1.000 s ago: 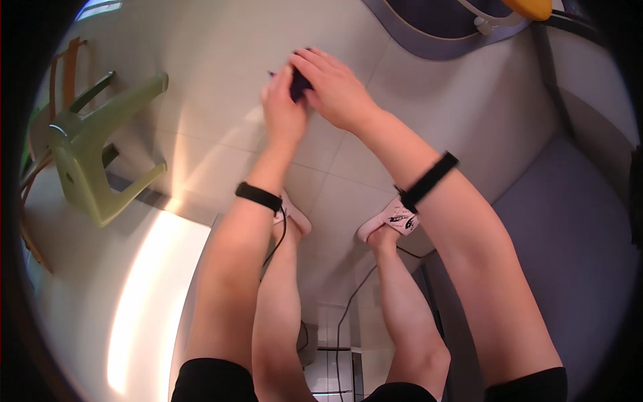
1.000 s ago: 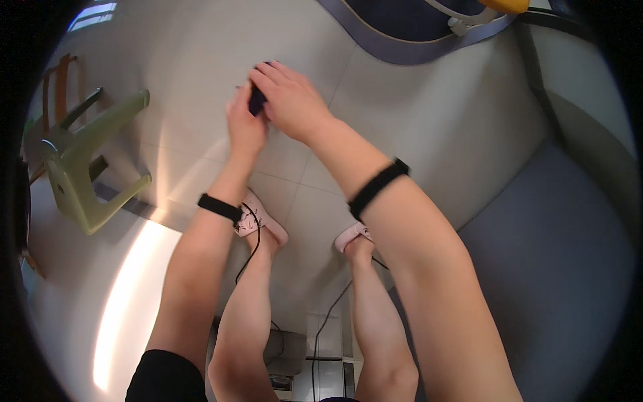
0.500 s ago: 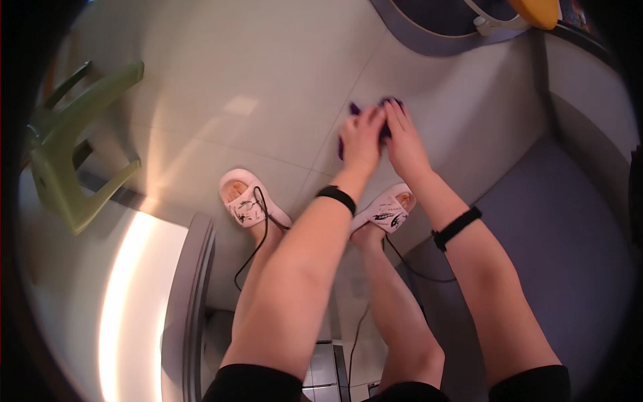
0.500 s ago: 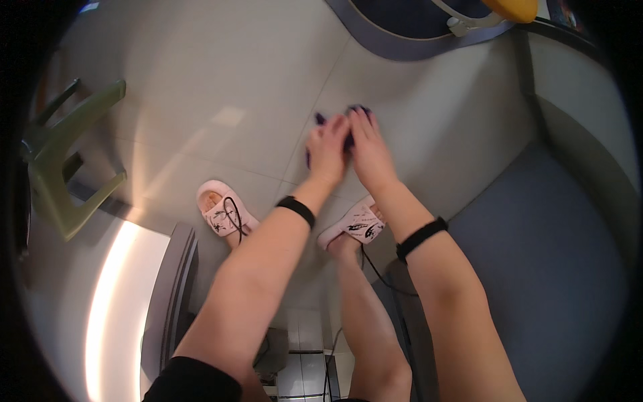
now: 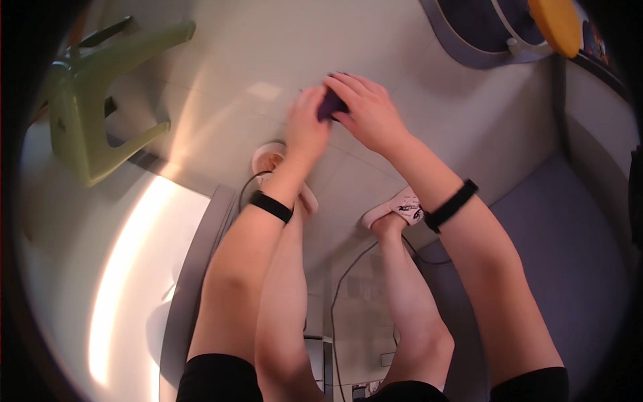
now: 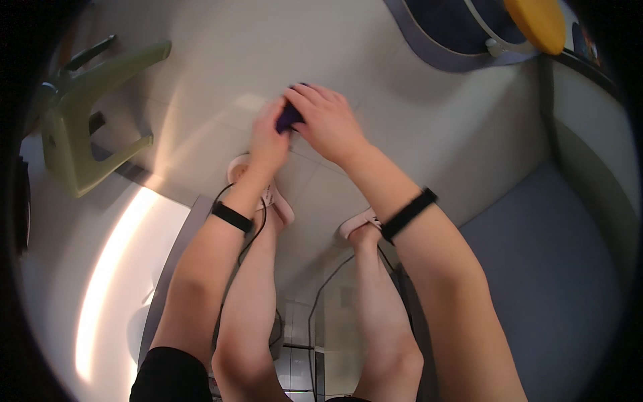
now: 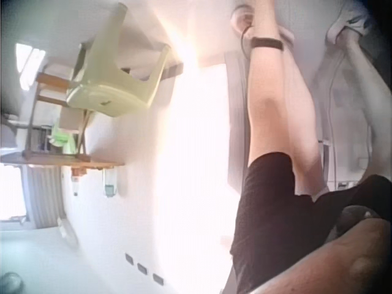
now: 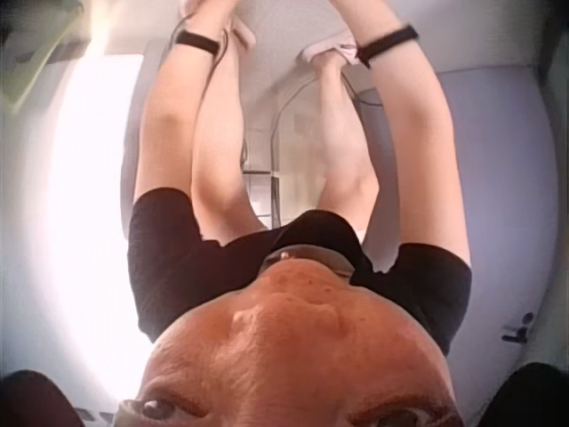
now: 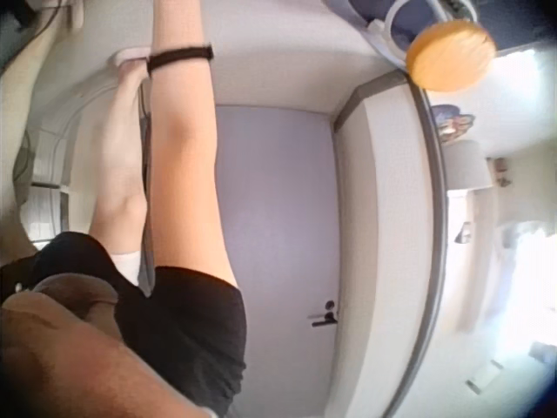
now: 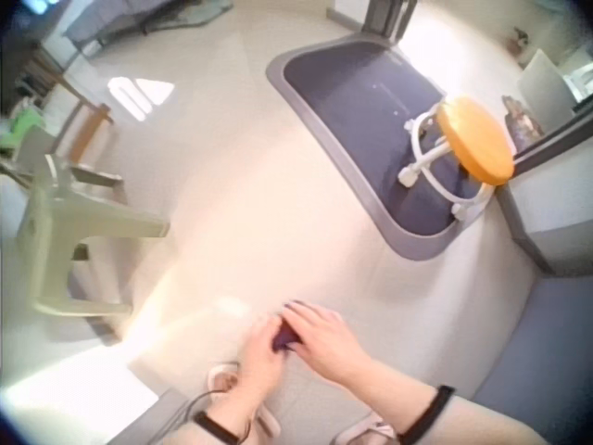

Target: Cleaning the floor using a purple cloth.

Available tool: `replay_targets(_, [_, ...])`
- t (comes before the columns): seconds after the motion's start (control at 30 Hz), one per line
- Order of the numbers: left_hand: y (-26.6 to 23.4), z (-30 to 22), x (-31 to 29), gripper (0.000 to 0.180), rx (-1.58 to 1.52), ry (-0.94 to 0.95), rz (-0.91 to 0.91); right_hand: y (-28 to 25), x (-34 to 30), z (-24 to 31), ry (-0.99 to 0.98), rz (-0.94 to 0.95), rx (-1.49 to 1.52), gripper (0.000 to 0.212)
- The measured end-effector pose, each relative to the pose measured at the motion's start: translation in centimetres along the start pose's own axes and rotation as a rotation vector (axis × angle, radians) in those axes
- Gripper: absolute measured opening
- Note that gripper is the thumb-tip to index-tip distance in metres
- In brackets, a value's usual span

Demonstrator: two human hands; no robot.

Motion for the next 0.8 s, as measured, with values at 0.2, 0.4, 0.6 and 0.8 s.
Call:
replay_targets(0.2, [-7.4,5.4,3.0,0.066,0.175,0.081,-0.206,7.0,8.9,4.5,-0.141,-0.081,0.010,0.053])
replay_targets(0.4, [0.0,6.9,-2.9,0.074,0.088,-0.086,-0.216,8.3,1.6,0.3,-0.011,0.048,0.053,0.060])
replay_targets(0.6, [15.3,2.9,-10.9,0.068,-0.070,-0.261,0.146,7.3,-14.0,-9.2,0.310,0.319,-0.113,0.051])
replay_targets(0.8, [17.6,-0.1,-11.0,0.064,-0.290,-0.333,0.204,2.4,-17.9,-10.3,0.463,0.244,-0.078,0.043])
Point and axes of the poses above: each hand's wrist, its own x-axis towards the middle knuckle, its own y-axis out of the palm, z = x × y, the point moved 10 cm from there along x, towards the middle knuckle, and after that the axes turned 11 degrees about -x, right-handed, at the moved point
